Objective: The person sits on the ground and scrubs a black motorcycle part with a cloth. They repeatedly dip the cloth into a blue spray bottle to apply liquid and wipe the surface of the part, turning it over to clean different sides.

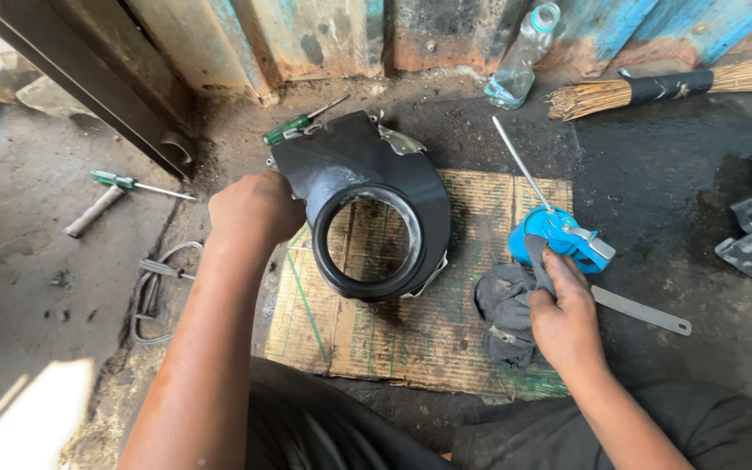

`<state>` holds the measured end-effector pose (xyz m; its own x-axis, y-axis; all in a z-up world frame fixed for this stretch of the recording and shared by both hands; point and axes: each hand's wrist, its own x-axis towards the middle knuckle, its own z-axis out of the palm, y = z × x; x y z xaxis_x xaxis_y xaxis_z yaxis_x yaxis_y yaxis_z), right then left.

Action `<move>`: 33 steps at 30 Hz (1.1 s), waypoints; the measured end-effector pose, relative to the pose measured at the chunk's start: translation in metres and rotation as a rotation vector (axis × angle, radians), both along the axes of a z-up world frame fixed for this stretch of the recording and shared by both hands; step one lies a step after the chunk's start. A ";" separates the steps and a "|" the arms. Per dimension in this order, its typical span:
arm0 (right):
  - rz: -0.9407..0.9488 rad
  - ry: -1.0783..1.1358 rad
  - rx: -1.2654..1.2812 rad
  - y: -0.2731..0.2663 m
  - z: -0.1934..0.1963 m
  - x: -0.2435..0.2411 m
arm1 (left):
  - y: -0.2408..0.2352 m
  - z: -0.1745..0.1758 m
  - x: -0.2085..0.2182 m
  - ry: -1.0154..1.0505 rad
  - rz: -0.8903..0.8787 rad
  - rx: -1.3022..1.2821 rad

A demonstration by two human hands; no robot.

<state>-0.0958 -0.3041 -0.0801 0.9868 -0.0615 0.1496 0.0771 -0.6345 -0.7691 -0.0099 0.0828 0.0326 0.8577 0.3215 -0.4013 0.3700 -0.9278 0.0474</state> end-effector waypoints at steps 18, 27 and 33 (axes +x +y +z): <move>-0.041 0.027 0.036 -0.013 -0.024 0.006 | 0.019 -0.144 0.058 -0.310 1.013 -1.365; 0.027 -0.031 -0.057 0.003 -0.001 -0.002 | 0.021 -0.057 0.053 -0.855 0.492 -1.107; 0.230 -0.214 -0.296 0.034 0.044 -0.019 | 0.005 -0.027 0.038 -0.573 0.273 -1.115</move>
